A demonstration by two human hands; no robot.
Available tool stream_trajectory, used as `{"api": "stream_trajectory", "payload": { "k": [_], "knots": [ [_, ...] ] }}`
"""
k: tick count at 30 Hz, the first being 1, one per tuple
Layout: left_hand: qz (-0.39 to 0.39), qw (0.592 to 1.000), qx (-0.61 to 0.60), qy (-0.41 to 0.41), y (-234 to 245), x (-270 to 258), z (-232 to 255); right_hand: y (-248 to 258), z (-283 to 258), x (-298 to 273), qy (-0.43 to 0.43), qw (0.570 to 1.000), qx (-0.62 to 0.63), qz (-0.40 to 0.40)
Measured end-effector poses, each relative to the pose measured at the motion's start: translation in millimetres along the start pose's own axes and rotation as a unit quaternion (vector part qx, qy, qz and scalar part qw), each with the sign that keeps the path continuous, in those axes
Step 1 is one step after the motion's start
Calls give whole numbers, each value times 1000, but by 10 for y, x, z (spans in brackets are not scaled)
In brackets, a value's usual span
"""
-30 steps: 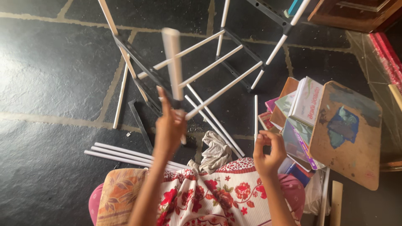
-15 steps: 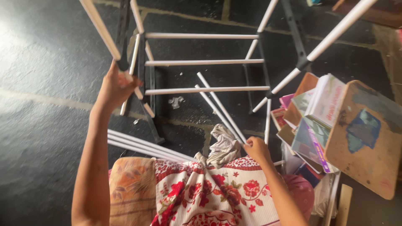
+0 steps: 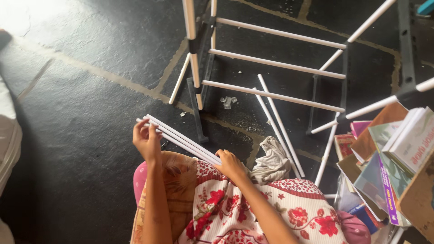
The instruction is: The person assembles a white and black plastic rack on the floor. They insert white rods into black side frames, wipe the rods with a cloth, and connect the components to form a multi-tiered structure.
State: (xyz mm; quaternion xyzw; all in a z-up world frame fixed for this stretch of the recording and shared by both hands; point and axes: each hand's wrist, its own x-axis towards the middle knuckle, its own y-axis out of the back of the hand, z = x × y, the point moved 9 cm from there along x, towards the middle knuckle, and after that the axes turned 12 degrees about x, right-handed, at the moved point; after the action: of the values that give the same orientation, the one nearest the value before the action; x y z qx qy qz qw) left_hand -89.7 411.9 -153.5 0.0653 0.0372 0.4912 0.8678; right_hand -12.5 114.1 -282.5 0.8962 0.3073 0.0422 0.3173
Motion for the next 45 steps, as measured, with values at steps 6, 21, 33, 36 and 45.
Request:
{"api": "stream_trajectory", "payload": {
  "k": [6, 21, 33, 36, 45],
  "knots": [
    [64, 994, -89, 5, 120, 272, -483, -139, 371, 41, -5, 993, 118, 23],
    [-38, 999, 21, 8, -183, 81, -289, 1570, -393, -657, 18, 975, 175, 132],
    [-100, 973, 45, -204, -855, -109, 981, 3730, -781, -1234, 76, 869, 202, 446],
    [-111, 955, 0, -275, -1061, -44, 1591, 4043, -1391, -1422, 170, 851, -74, 491],
    [-169, 909, 5, -380, -1614, 209, 2496, 3985, -1592, -1016, 177, 843, -259, 436]
  ]
}}
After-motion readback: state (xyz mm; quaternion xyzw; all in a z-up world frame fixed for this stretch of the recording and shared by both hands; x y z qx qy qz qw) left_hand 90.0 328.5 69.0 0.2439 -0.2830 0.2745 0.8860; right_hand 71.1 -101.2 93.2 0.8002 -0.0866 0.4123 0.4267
